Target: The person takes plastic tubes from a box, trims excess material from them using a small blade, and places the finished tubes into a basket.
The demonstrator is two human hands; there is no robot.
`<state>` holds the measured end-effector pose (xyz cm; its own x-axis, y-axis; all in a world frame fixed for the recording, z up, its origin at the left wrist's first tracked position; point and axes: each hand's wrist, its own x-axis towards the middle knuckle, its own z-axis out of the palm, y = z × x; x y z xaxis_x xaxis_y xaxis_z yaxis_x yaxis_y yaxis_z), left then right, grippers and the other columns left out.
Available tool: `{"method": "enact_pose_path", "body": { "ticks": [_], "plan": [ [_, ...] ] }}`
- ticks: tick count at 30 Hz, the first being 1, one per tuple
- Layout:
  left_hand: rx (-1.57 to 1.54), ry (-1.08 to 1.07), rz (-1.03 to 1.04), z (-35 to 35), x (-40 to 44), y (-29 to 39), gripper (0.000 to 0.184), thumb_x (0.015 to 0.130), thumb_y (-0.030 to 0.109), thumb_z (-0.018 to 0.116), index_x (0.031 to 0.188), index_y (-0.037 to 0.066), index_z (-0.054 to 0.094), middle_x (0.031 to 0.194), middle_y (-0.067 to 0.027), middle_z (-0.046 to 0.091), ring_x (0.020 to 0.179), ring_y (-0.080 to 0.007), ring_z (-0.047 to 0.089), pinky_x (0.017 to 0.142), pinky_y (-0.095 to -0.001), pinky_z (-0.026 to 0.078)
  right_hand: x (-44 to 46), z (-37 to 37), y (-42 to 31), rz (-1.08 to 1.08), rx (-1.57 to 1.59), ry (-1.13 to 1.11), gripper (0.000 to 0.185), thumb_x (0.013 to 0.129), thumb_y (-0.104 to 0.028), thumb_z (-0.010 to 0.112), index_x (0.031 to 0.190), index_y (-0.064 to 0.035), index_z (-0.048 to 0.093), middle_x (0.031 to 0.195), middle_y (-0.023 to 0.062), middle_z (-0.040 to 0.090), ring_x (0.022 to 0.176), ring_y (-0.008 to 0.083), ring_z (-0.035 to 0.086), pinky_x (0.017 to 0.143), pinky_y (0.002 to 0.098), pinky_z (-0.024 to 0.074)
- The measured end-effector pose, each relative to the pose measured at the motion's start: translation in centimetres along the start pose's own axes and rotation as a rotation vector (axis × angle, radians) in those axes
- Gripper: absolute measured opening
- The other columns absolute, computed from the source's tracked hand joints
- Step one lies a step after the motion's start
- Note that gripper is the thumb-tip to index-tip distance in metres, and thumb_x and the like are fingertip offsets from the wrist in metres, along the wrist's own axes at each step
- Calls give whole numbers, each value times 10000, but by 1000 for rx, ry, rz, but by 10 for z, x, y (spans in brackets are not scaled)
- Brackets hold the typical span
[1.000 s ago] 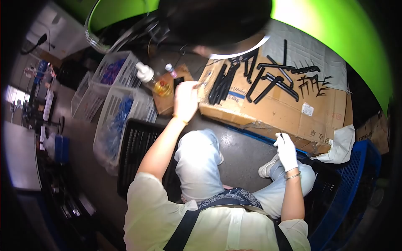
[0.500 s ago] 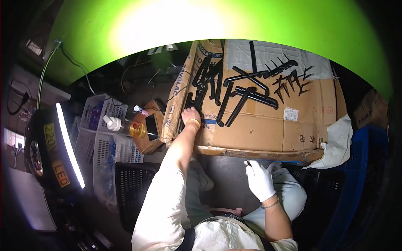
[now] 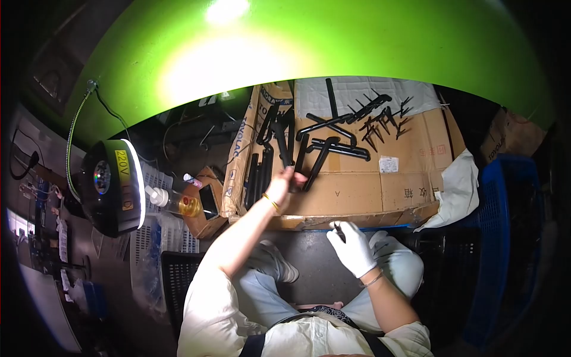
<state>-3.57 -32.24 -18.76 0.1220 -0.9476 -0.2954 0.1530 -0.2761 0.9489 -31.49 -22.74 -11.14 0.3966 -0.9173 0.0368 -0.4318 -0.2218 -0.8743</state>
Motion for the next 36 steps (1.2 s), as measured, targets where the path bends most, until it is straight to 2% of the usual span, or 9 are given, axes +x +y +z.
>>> {"method": "enact_pose_path", "body": {
  "ticks": [3, 5, 10, 14, 19, 25, 30, 31, 36],
  "plan": [
    [-223, -338, 2, 86, -44, 42, 331, 1038, 369, 417, 1084, 49, 489, 1207, -197, 637, 1128, -206, 568, 1035, -385, 415, 19, -21, -3, -72, -112, 158, 383, 880, -274, 664, 1155, -25, 570, 1077, 220, 624, 935, 404, 633, 780, 459, 522],
    [-326, -448, -18, 124, -51, 39, 338, 1034, 355, 430, 1152, 41, 385, 1322, -202, 562, 1194, -258, 558, 1086, -417, 392, 36, -44, -21, 2, -272, 96, 358, 885, -276, 627, 1121, -25, 530, 1009, 237, 642, 898, 419, 641, 732, 499, 513],
    [-98, -370, -37, 149, -39, 31, 348, 1050, 273, 416, 1271, 5, 392, 1298, -119, 553, 1186, -171, 542, 1050, -335, 423, 77, -57, -2, 151, -418, -52, 296, 887, -302, 577, 997, -29, 535, 771, 221, 659, 750, 435, 642, 676, 551, 493],
    [-3, -285, 5, 121, -40, 23, 355, 1047, 250, 434, 1306, 7, 446, 1238, -102, 549, 1122, -159, 549, 1004, -290, 405, 121, -41, 31, 131, -306, -43, 334, 926, -344, 509, 965, -14, 547, 830, 255, 655, 814, 447, 633, 723, 534, 491],
    [10, -267, 29, 79, -115, 59, 386, 1050, 216, 409, 1392, 39, 379, 1370, -112, 492, 1135, -215, 592, 1018, -350, 414, 240, -70, 66, 209, -508, 106, 385, 941, -365, 493, 1169, -57, 524, 966, 220, 683, 881, 400, 663, 779, 495, 528],
    [-9, -54, -83, 64, -119, 24, 332, 1031, 160, 465, 1333, 28, 420, 1195, -109, 584, 917, -179, 620, 905, -318, 478, 342, -82, 132, 381, -804, 7, 660, 934, -288, 490, 1532, -196, 225, 1085, 165, 690, 978, 334, 681, 818, 450, 547],
    [-33, -114, -51, 61, -123, 33, 309, 1025, 138, 477, 1312, 27, 441, 1164, -103, 592, 917, -170, 616, 888, -308, 478, 321, -105, 145, 368, -915, 20, 529, 883, -271, 558, 1392, -149, 483, 1042, 206, 687, 982, 366, 664, 841, 467, 532],
    [-40, -120, -49, 62, -126, 35, 309, 1025, 135, 477, 1312, 26, 440, 1164, -105, 590, 918, -171, 615, 886, -307, 479, 301, -116, 123, 352, -872, 7, 381, 889, -214, 502, 1243, -111, 599, 1088, 168, 689, 1023, 346, 662, 883, 439, 524],
    [-128, -194, -20, 61, -145, 46, 313, 1023, 124, 475, 1314, 16, 436, 1162, -113, 575, 947, -174, 602, 886, -302, 487, 206, -164, 81, 407, -930, -202, 328, 844, -290, 584, 1084, -88, 679, 1069, 174, 689, 1007, 354, 659, 883, 441, 521]
  ]
}}
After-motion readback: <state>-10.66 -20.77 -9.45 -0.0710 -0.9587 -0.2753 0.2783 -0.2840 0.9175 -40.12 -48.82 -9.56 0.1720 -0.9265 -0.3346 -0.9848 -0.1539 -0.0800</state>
